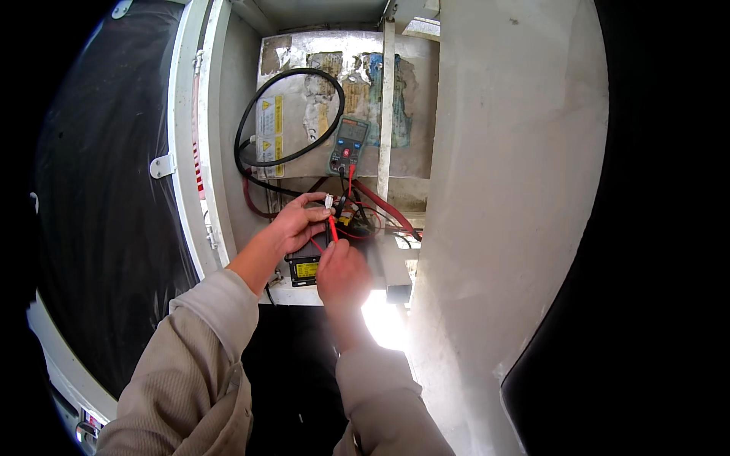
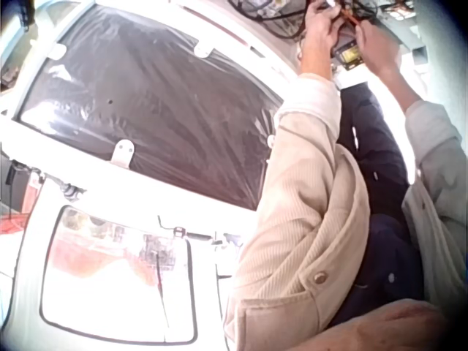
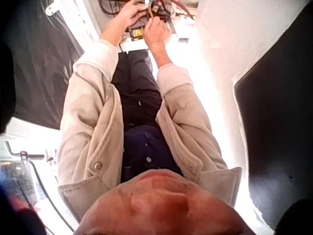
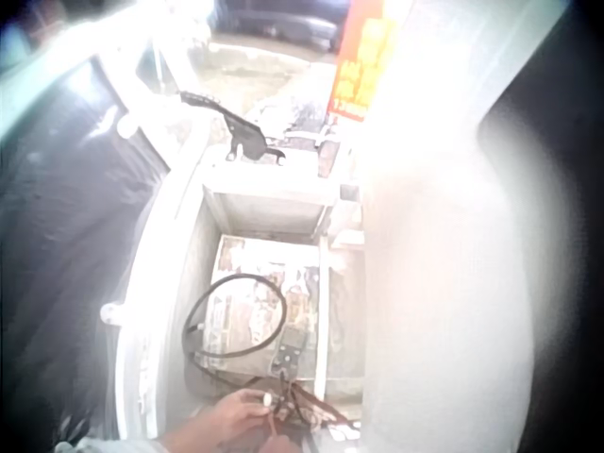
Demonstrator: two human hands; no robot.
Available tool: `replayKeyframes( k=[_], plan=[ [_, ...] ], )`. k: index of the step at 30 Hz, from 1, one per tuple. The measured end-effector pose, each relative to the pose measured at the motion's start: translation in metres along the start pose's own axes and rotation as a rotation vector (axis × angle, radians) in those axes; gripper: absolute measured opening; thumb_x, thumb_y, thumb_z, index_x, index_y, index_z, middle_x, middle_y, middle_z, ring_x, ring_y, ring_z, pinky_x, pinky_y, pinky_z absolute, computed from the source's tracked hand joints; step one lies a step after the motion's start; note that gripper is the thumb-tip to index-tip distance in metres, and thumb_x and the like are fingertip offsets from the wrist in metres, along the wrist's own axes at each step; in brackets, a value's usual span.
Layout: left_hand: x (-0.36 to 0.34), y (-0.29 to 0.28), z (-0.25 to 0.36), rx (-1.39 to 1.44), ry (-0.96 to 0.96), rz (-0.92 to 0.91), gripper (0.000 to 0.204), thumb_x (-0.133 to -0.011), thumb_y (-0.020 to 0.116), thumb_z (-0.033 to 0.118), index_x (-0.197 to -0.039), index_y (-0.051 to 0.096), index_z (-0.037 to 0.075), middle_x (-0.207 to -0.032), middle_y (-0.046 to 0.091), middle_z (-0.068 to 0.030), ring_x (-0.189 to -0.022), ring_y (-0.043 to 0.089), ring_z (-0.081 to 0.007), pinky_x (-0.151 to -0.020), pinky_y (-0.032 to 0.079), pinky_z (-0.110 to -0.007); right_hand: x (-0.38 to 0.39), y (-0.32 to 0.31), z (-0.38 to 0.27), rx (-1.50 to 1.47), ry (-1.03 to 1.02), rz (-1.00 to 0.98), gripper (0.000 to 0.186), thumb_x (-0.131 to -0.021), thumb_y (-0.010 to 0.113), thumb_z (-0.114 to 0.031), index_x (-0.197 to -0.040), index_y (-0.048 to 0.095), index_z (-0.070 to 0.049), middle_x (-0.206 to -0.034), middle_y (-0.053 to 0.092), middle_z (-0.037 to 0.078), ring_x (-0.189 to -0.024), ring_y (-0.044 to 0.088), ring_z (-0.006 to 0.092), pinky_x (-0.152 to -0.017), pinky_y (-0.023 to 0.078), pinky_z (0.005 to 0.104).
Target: The person uses a multimeter to test electrical connections inside an open equipment enclosure. They repeatedly touch the multimeter probes to various wires and terminals, then disconnect and reconnect a white connector while checking readings.
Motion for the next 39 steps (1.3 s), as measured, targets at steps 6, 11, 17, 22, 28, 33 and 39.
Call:
replayKeyframes(
  k=[6,11,17,22,28,33,39],
  plan=[
    [0.0015,0.0037,0.0022,0.004,0.002,-0.005,0.046,-0.088,0.063,-0.005,-0.129,0.046,0.005,-0.107,0.065,-0.0139,-0.097,0.065,-0.0214,-0.086,0.054,-0.033,0.0006,0.0044,0.0014,0.076,-0.072,0.166,0.019,-0.094,0.054,-0.025,-0.080,0.050,-0.013,-0.069,0.055,0.004,-0.065,0.060,0.0223,-0.052,0.048,0.0370],
    [0.0005,-0.0012,0.0006,0.000,0.005,-0.005,0.045,-0.088,0.062,-0.006,-0.128,0.045,0.005,-0.108,0.065,-0.0145,-0.098,0.065,-0.0222,-0.086,0.054,-0.034,0.0006,0.0053,0.0008,0.082,-0.066,0.139,0.018,-0.094,0.054,-0.025,-0.081,0.050,-0.013,-0.070,0.055,0.004,-0.066,0.060,0.0228,-0.052,0.048,0.0374],
    [0.0010,0.0016,0.0018,0.006,0.013,-0.007,0.043,-0.088,0.061,-0.007,-0.126,0.045,0.004,-0.108,0.065,-0.0161,-0.099,0.065,-0.0240,-0.086,0.055,-0.036,0.0004,0.0050,0.0015,0.063,-0.057,0.127,0.018,-0.094,0.053,-0.025,-0.081,0.051,-0.013,-0.070,0.056,0.005,-0.067,0.060,0.0242,-0.053,0.048,0.0388],
    [0.0001,0.0022,0.0010,0.005,0.011,-0.012,0.043,-0.088,0.061,-0.007,-0.126,0.045,0.004,-0.107,0.065,-0.0156,-0.099,0.065,-0.0237,-0.086,0.055,-0.036,-0.0014,0.0009,0.0005,-0.011,-0.004,0.028,0.023,-0.097,0.046,-0.028,-0.085,0.051,-0.009,-0.075,0.062,0.011,-0.073,0.063,0.0315,-0.063,0.049,0.0462],
    [0.0015,0.0017,0.0016,0.015,0.014,-0.001,0.042,-0.088,0.061,-0.007,-0.125,0.046,0.005,-0.107,0.065,-0.0155,-0.098,0.066,-0.0236,-0.086,0.055,-0.036,-0.0003,0.0006,-0.0001,-0.008,-0.008,0.041,0.023,-0.097,0.046,-0.028,-0.085,0.052,-0.009,-0.074,0.061,0.010,-0.072,0.062,0.0312,-0.062,0.049,0.0459],
    [0.0003,0.0009,0.0012,0.030,0.018,-0.022,0.042,-0.088,0.062,-0.007,-0.125,0.045,0.004,-0.107,0.065,-0.0161,-0.098,0.066,-0.0242,-0.085,0.055,-0.036,-0.0002,0.0025,0.0000,-0.011,-0.010,0.064,0.022,-0.097,0.046,-0.027,-0.085,0.051,-0.010,-0.074,0.061,0.009,-0.071,0.062,0.0310,-0.061,0.049,0.0457],
    [-0.0002,-0.0002,0.0004,0.033,0.024,-0.026,0.043,-0.087,0.062,-0.006,-0.125,0.045,0.004,-0.106,0.065,-0.0160,-0.098,0.066,-0.0241,-0.086,0.054,-0.037,0.0011,0.0050,0.0010,0.073,-0.073,0.159,0.018,-0.094,0.054,-0.024,-0.081,0.051,-0.012,-0.069,0.055,0.005,-0.065,0.060,0.0235,-0.053,0.048,0.0377]
  ],
)
Point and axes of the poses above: each hand's wrist, its own x-axis away from the middle knuckle, its own y-axis out of the palm, z = x × y, the point moved 2 cm from there along -x, towards the middle knuckle
